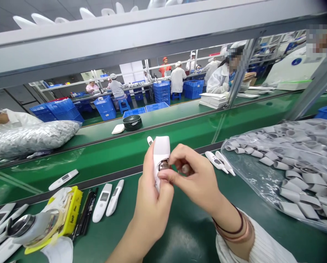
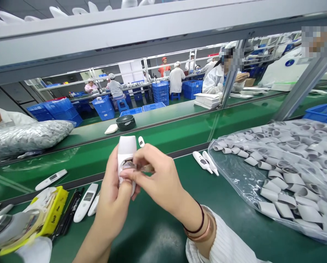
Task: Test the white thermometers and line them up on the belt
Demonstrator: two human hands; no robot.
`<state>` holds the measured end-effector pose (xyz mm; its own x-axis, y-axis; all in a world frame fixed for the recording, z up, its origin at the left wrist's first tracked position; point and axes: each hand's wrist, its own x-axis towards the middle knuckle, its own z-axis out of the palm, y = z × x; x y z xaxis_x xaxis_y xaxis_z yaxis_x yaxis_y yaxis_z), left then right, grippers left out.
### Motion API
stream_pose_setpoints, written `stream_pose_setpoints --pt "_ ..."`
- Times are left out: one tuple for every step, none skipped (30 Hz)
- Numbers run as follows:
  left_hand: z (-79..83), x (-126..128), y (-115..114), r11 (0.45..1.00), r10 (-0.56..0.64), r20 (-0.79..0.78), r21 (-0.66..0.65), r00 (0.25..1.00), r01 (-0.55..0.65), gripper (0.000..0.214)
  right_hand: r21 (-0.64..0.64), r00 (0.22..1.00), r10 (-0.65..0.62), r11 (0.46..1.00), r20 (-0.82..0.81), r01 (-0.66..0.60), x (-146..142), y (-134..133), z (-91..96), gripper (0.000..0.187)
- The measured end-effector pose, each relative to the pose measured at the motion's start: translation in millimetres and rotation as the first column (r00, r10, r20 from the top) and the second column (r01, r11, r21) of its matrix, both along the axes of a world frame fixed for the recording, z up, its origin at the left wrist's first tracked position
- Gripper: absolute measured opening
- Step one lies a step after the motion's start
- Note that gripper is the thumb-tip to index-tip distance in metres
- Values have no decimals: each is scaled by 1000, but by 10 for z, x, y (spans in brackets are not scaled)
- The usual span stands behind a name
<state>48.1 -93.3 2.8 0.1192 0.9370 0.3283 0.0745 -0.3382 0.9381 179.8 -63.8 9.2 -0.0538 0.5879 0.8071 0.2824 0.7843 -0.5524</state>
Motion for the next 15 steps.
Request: stream_pose_setpoints --pt "-2 11 -8 1000 -2 -19 5 1000 2 72 -157 993 84 983 -88 -97 3 3 22 29" --pt "5 26 -18 1000 6 -32 -1 999 -6 74 -281 976 149 941 -159 -189 8 8 41 35" --pt "17 46 -27 1000 19 -48 -13 999 -19 74 -367 957 198 892 -212 -265 13 13 56 39" --pt "32 67 -35 999 39 -67 -19 997 -40 74 -426 941 230 847 -247 -318 17 18 67 41" --pt "45 88 -40 998 55 -84 -23 995 -57 73 -467 934 241 815 -264 -342 17 21 74 42" --pt "53 106 -41 998 61 -96 -28 994 -64 72 -493 934 234 800 -270 -342 13 23 79 43" --pt "54 119 -38 998 56 -101 -29 993 -59 72 -503 938 218 799 -270 -330 6 22 85 43" --pt "48 128 -31 999 39 -100 -28 994 -42 72 -503 942 207 804 -265 -318 0 20 92 42" --pt "38 133 -22 999 17 -89 -30 996 -20 72 -495 943 213 809 -256 -317 -2 18 99 42" --pt "25 133 -10 999 -17 -64 -41 998 15 72 -485 943 229 813 -242 -322 10 17 104 41" --pt "15 131 2 996 -58 -20 -65 998 57 71 -473 945 245 821 -216 -320 44 21 103 40" --pt "9 126 14 989 -105 43 -102 994 109 69 -464 956 242 836 -169 -294 109 30 90 39" --pt "12 119 24 975 -151 118 -147 982 168 67 -458 975 201 861 -93 -221 212 46 61 37" --pt "22 111 33 955 -190 194 -190 962 227 66 -450 993 119 887 12 -101 358 70 11 35" --pt "40 100 41 934 -220 258 -222 941 279 66 -424 990 -20 902 141 79 544 100 -61 31"
